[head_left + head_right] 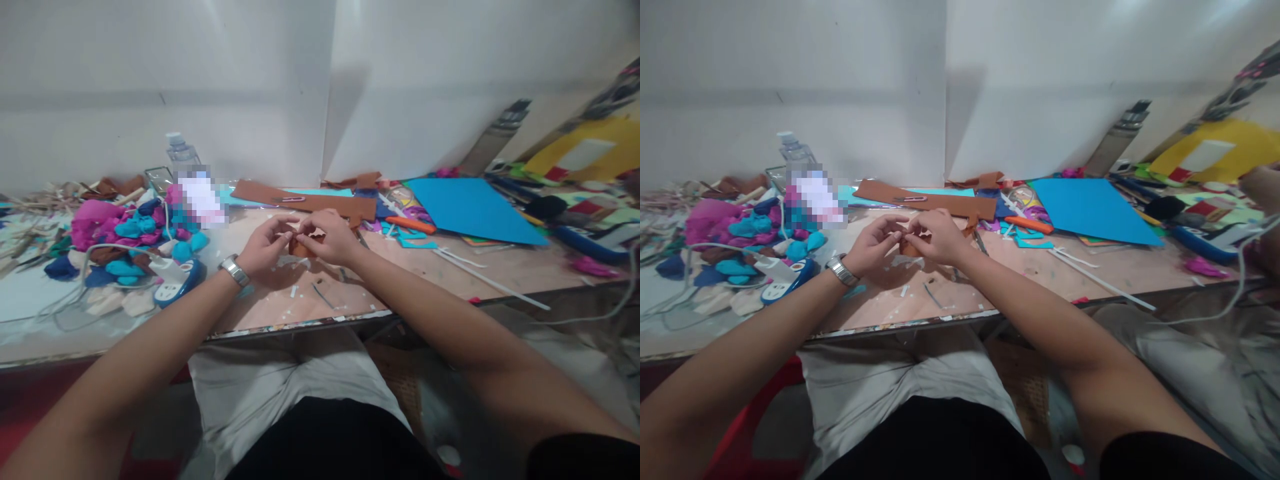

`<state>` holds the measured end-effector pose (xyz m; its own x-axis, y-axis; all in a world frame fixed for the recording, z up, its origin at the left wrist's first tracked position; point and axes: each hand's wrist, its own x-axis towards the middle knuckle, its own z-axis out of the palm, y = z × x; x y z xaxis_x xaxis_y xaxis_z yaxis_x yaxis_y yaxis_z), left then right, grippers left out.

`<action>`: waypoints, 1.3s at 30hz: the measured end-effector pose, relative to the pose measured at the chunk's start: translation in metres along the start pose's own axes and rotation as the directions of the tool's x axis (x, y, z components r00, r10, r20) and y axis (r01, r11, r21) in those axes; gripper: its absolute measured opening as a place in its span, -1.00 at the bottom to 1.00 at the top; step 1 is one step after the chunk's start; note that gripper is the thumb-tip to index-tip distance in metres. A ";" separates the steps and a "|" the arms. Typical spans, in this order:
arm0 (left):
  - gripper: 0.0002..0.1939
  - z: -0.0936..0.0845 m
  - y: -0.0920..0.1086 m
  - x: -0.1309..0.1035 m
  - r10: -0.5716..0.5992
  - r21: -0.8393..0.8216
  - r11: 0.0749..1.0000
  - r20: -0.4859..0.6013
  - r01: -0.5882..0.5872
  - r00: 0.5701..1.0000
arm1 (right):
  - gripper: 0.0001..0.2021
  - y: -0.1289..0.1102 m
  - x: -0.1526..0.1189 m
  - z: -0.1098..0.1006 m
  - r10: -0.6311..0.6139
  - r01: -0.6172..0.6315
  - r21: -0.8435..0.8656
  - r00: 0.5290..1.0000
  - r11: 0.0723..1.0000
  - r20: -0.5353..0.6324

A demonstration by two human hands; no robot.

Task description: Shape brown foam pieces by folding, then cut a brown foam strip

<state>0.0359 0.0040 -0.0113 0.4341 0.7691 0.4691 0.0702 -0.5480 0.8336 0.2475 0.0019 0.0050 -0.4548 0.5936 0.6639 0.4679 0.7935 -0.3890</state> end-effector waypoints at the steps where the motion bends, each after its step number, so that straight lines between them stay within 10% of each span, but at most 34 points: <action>1: -0.60 0.000 0.000 0.000 -0.001 0.007 1.000 -0.005 0.001 1.000 | -0.84 0.000 0.000 0.000 0.007 -0.007 -0.003 1.000 1.000 0.007; 39: -0.64 0.002 -0.002 -0.002 -0.139 -0.100 0.986 -0.054 0.133 0.989 | -0.83 0.004 0.002 -0.001 0.111 -0.109 -0.045 0.992 0.993 0.057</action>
<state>0.0372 0.0031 -0.0148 0.3710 0.8546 0.3634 0.0372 -0.4047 0.9137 0.2487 0.0063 0.0055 -0.4424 0.6848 0.5791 0.5484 0.7175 -0.4295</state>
